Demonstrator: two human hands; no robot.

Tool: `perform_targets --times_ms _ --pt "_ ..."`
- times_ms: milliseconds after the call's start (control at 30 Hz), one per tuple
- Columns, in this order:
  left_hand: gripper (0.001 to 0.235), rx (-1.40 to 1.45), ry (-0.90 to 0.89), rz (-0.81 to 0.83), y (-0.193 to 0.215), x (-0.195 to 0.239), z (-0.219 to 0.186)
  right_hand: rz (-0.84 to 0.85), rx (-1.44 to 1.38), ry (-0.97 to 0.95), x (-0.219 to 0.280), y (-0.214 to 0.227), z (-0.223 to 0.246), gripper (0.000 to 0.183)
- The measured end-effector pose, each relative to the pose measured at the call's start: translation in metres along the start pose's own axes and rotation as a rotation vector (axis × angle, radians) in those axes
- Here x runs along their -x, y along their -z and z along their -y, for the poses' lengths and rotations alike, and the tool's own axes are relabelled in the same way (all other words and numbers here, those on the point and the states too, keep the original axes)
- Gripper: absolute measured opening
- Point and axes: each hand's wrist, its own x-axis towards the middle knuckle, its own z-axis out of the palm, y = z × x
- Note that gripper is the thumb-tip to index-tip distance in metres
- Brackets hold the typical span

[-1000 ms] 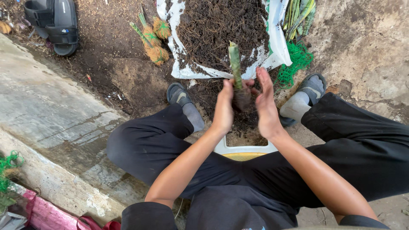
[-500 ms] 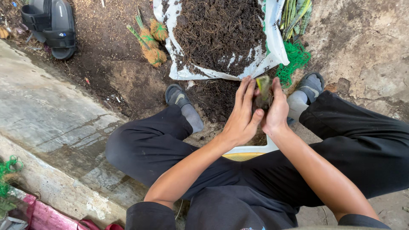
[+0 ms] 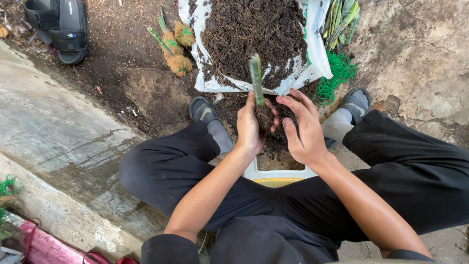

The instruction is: The person sits on a small stool and packs soil around a green plant cutting held in the left hand. They repeatedly add soil from a white sack and press it firmly around the base of the cutting with both hands.

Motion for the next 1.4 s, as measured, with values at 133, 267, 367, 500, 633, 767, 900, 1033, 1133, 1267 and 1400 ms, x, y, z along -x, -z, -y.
perform_targets --times_ms 133,267,367,500,633,767,900,1033,1133,1267,1400 --pt "0.048 -0.054 -0.035 0.04 0.0 0.001 0.012 0.008 0.006 0.103 -0.002 0.001 0.002 0.039" --pt "0.037 0.022 -0.004 0.04 -0.005 0.004 0.012 0.049 0.196 0.216 0.001 0.0 -0.004 0.051" --pt "0.029 -0.021 0.004 0.091 -0.012 0.011 -0.002 0.058 -0.117 -0.016 0.005 -0.004 -0.012 0.062" --pt "0.024 -0.174 -0.06 0.136 -0.02 0.013 -0.01 -0.006 -0.847 -0.511 0.012 -0.017 -0.028 0.059" --pt "0.033 -0.522 -0.264 0.148 -0.022 0.013 0.007 -0.047 -0.998 -0.79 0.015 -0.034 -0.045 0.062" --pt "0.054 -1.086 -0.519 0.1 -0.02 0.027 0.033 -0.138 -1.264 -0.871 0.031 -0.052 -0.053 0.056" --pt "0.066 -1.237 -0.646 0.075 -0.019 0.037 0.042 -0.146 -1.421 -1.046 0.045 -0.057 -0.065 0.055" --pt "0.067 -1.377 -0.737 0.072 -0.022 0.043 0.041 -0.091 -1.422 -1.107 0.054 -0.052 -0.077 0.049" --pt "0.065 -1.486 -0.738 0.073 -0.027 0.045 0.035 0.023 -1.471 -0.96 0.055 -0.05 -0.081 0.045" --pt "0.065 -1.589 -0.714 0.034 -0.033 0.039 0.026 -0.139 -1.434 -1.123 0.051 -0.049 -0.089 0.048" --pt "0.072 -1.462 -0.657 0.037 -0.033 0.036 0.023 -0.218 -1.476 -1.001 0.044 -0.042 -0.094 0.033"
